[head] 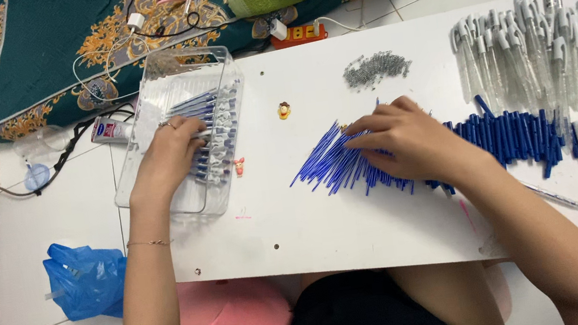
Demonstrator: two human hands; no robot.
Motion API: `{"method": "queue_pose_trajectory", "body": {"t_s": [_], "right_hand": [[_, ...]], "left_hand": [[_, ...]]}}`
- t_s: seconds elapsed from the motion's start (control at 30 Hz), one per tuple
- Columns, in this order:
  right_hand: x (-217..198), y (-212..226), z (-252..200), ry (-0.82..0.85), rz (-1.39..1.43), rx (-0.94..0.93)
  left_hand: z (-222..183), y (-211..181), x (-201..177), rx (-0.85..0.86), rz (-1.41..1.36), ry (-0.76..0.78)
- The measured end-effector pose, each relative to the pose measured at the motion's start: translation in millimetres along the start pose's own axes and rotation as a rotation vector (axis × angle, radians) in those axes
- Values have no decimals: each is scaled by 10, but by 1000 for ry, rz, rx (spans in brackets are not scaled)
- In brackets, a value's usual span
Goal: The person assembles ballpoint pens by inserting blue ink cartridges into white pen bodies, placing a small metal component onto the tip, and putting the finished pens into a clear container.
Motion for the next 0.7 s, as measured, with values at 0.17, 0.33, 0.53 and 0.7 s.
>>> {"method": "queue_pose_trajectory", "body": {"t_s": [0.17, 0.33, 0.53, 0.7], "right_hand": [[287, -25, 9, 75, -61, -14], [428, -73, 21, 53, -101, -39], [398, -114, 0, -68, -98, -92], [209, -385, -123, -382, 68, -17]], "left_hand": [[77, 76, 77, -1, -135, 49], [45, -251, -176, -8, -72, -14], [314, -1369, -70, 290, 23, -375], [898, -1814, 872, 522, -162, -144]]}}
Point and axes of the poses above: each hand's wrist, its own z-axis towards the middle knuckle, its own x-axis out of the palm, y = z × x, the point moved 5 cm from there along z, towards the middle knuckle, and after that the axes turned 14 degrees about -z, right-handed, at the moved point
